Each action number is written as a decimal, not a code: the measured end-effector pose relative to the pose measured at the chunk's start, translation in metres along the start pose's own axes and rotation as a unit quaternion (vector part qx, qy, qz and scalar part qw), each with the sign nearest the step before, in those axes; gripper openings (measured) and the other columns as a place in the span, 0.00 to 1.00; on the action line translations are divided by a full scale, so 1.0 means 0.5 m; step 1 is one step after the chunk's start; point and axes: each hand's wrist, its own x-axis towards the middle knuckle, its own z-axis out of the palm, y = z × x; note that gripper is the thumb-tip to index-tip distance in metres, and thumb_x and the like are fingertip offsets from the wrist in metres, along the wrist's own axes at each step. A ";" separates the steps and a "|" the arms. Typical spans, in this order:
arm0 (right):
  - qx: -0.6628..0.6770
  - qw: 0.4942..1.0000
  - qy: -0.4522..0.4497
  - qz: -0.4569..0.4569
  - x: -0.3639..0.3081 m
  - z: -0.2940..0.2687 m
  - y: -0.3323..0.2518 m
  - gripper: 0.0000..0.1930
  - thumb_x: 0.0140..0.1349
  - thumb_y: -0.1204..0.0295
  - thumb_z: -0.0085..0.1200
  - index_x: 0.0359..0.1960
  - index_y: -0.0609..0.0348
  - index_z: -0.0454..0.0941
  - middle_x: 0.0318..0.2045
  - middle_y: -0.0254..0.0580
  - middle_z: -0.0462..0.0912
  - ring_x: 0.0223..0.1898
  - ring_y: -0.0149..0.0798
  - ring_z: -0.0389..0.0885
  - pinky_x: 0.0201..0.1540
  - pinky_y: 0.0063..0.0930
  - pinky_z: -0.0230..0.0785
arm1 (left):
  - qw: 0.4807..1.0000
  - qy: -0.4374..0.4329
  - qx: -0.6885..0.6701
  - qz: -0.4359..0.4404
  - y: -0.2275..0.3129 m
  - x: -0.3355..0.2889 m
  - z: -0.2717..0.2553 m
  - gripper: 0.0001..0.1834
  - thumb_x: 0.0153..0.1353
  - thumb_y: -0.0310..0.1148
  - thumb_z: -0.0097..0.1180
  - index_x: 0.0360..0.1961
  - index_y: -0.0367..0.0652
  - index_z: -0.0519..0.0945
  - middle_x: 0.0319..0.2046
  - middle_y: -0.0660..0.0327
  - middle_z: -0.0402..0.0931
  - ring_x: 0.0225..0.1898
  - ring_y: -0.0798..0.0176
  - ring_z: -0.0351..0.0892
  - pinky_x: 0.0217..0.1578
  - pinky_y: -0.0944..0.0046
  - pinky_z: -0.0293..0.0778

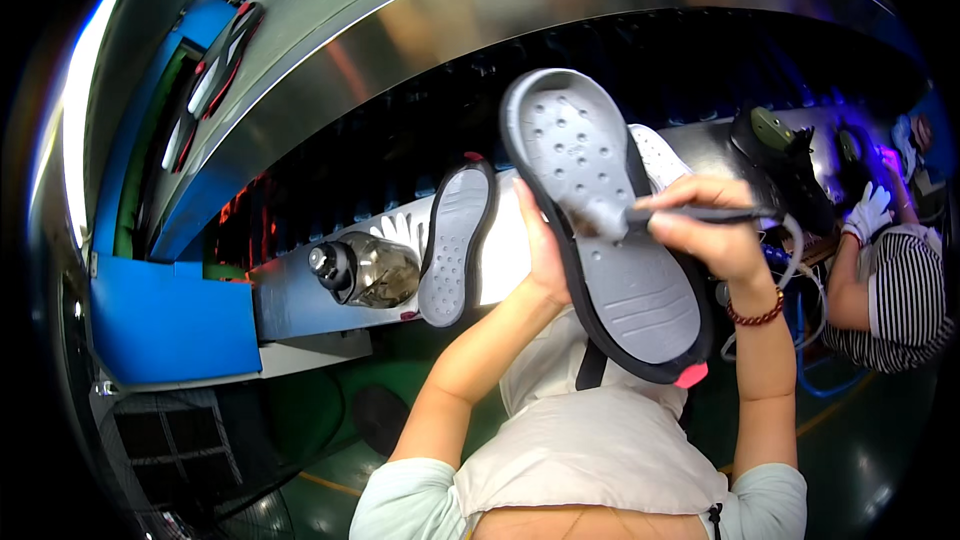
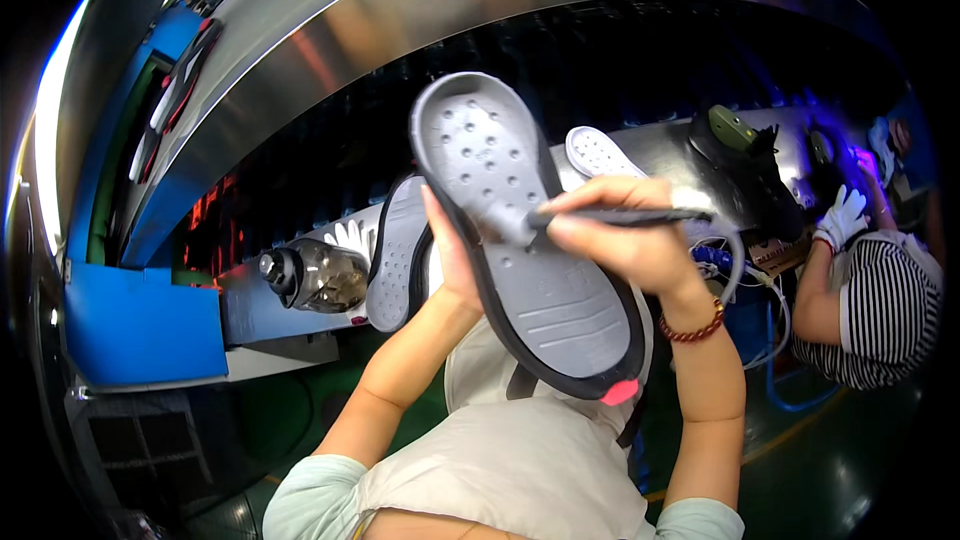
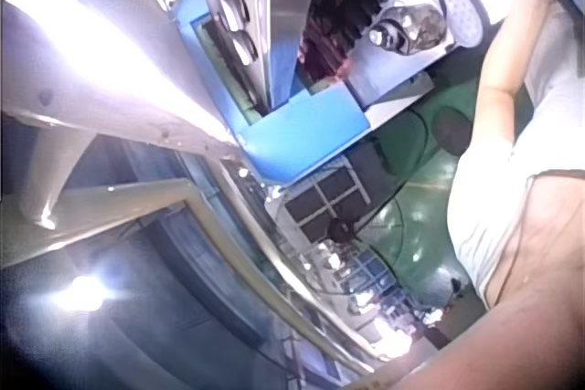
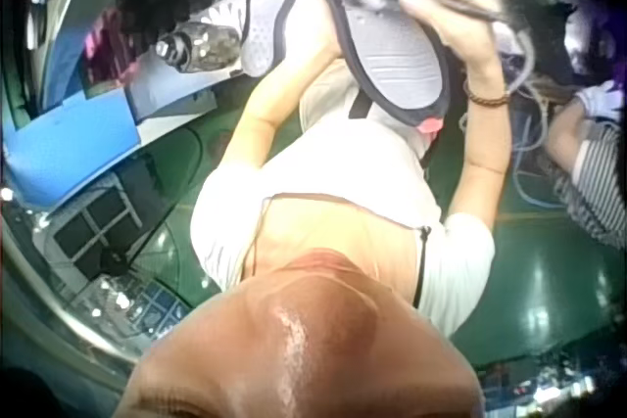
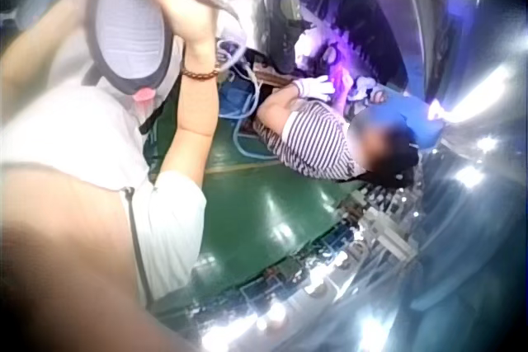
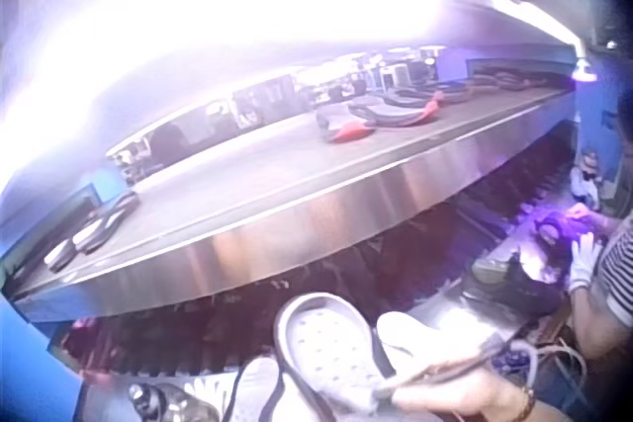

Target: The person repeatedly picks up gray shoe insoles from a conveyor belt, applies a liquid substance with a brush to the underside, and places them back on the belt. The process is repeated for multiple insoles in a factory setting.

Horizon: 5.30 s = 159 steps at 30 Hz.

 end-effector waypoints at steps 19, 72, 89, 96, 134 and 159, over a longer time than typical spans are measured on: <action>-0.043 0.988 -0.123 -0.078 -0.021 -0.004 -0.004 0.09 0.45 0.82 0.59 0.31 0.65 0.80 0.34 0.45 0.82 0.38 0.35 0.79 0.43 0.24 0.70 | 0.986 -0.028 -0.059 0.154 0.081 0.035 -0.033 0.50 0.51 0.75 0.24 0.61 0.43 0.58 0.53 0.44 0.65 0.52 0.41 0.67 0.54 0.46 0.62; 0.230 0.973 0.022 -0.023 -0.072 0.057 -0.008 0.09 0.52 0.81 0.55 0.36 0.69 0.74 0.38 0.55 0.79 0.42 0.41 0.79 0.50 0.33 0.69 | 0.906 -0.303 -0.181 0.232 0.066 -0.029 0.038 0.46 0.54 0.67 0.37 0.61 0.38 0.56 0.58 0.53 0.61 0.57 0.56 0.63 0.57 0.55 0.59; -0.002 0.982 -0.046 -0.182 -0.051 0.073 -0.019 0.09 0.47 0.85 0.55 0.33 0.69 0.77 0.36 0.49 0.80 0.39 0.38 0.78 0.46 0.29 0.68 | 0.949 -0.151 -0.205 0.184 0.112 -0.017 0.025 0.28 0.56 0.50 0.47 0.48 0.36 0.71 0.43 0.52 0.75 0.41 0.56 0.76 0.43 0.58 0.73; -0.055 0.975 -0.094 -0.195 -0.015 0.019 -0.042 0.11 0.45 0.85 0.59 0.33 0.66 0.79 0.33 0.48 0.80 0.36 0.37 0.78 0.42 0.26 0.69 | 0.959 -0.153 -0.146 0.189 0.138 -0.008 0.022 0.25 0.55 0.44 0.48 0.47 0.34 0.71 0.42 0.50 0.75 0.41 0.55 0.77 0.45 0.58 0.73; -0.208 0.934 -0.256 -0.136 0.018 -0.063 -0.076 0.10 0.44 0.82 0.62 0.31 0.64 0.79 0.35 0.48 0.82 0.41 0.43 0.81 0.45 0.30 0.74 | 0.970 0.015 -0.038 -0.240 0.152 -0.069 -0.069 0.26 0.46 0.37 0.55 0.46 0.32 0.73 0.38 0.51 0.77 0.35 0.57 0.78 0.40 0.62 0.75; 0.099 0.980 0.171 0.024 0.053 -0.045 0.126 0.09 0.51 0.82 0.58 0.35 0.68 0.79 0.31 0.43 0.82 0.33 0.28 0.79 0.39 0.18 0.71 | 0.916 -0.166 -0.260 -0.256 -0.072 0.078 -0.142 0.56 0.46 0.78 0.29 0.62 0.40 0.57 0.58 0.51 0.62 0.56 0.51 0.65 0.56 0.52 0.61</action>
